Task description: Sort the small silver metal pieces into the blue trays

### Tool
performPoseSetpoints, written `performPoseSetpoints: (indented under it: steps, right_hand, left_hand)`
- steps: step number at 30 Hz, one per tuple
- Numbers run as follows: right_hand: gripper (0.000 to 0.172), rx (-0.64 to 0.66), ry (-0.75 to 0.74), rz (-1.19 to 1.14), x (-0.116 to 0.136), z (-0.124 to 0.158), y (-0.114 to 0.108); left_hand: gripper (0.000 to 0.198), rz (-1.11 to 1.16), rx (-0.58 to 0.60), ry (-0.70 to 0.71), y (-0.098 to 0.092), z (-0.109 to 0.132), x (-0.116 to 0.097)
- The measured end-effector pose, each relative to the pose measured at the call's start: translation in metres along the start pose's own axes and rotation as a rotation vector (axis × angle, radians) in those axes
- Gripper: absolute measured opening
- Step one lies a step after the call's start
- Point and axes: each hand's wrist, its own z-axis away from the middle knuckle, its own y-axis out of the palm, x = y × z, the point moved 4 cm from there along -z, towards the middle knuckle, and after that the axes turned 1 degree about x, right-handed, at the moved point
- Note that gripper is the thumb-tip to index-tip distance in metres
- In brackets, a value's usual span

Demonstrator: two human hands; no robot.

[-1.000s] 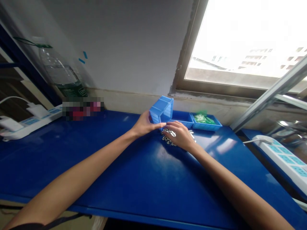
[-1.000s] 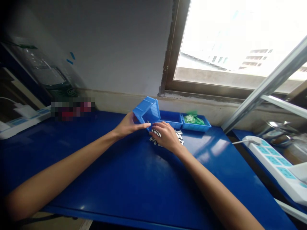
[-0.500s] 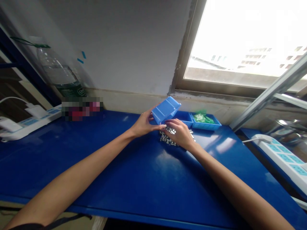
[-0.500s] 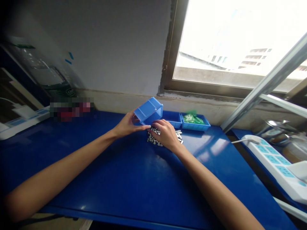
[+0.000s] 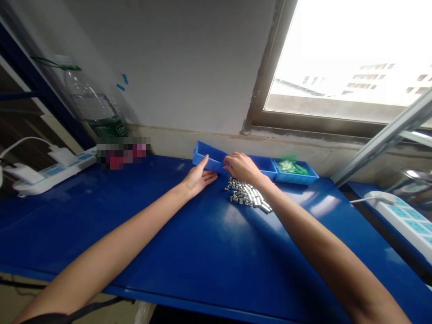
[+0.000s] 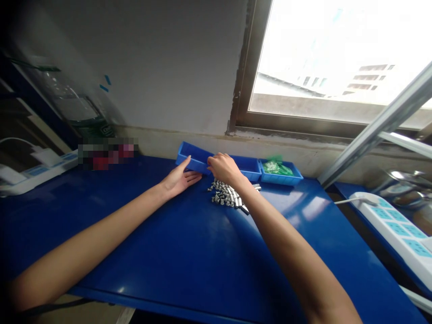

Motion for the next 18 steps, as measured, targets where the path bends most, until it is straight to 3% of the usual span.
performPoseSetpoints:
  steps: [4,6,13,15,18]
  right_hand:
    - [0.011,0.011,-0.064,0.074,0.001,0.0,-0.004]
    - [0.011,0.018,-0.07,0.099,0.002,0.002,-0.006]
    - [0.013,0.019,-0.011,0.047,-0.007,0.009,-0.009]
    - [0.017,-0.026,0.026,-0.051,-0.012,0.015,-0.012]
    - [0.025,-0.157,0.084,-0.159,-0.022,0.031,-0.019]
  left_hand:
    - [0.062,-0.118,0.097,-0.14,-0.01,-0.006,0.004]
    - [0.063,-0.184,0.163,-0.133,-0.009,-0.009,0.006]
    - [0.038,-0.585,0.074,0.411,0.008,-0.009,-0.014]
    - [0.029,-0.643,0.09,0.509,0.013,-0.007,-0.021]
    - [0.022,-0.703,0.135,0.548,0.016,-0.009,-0.025]
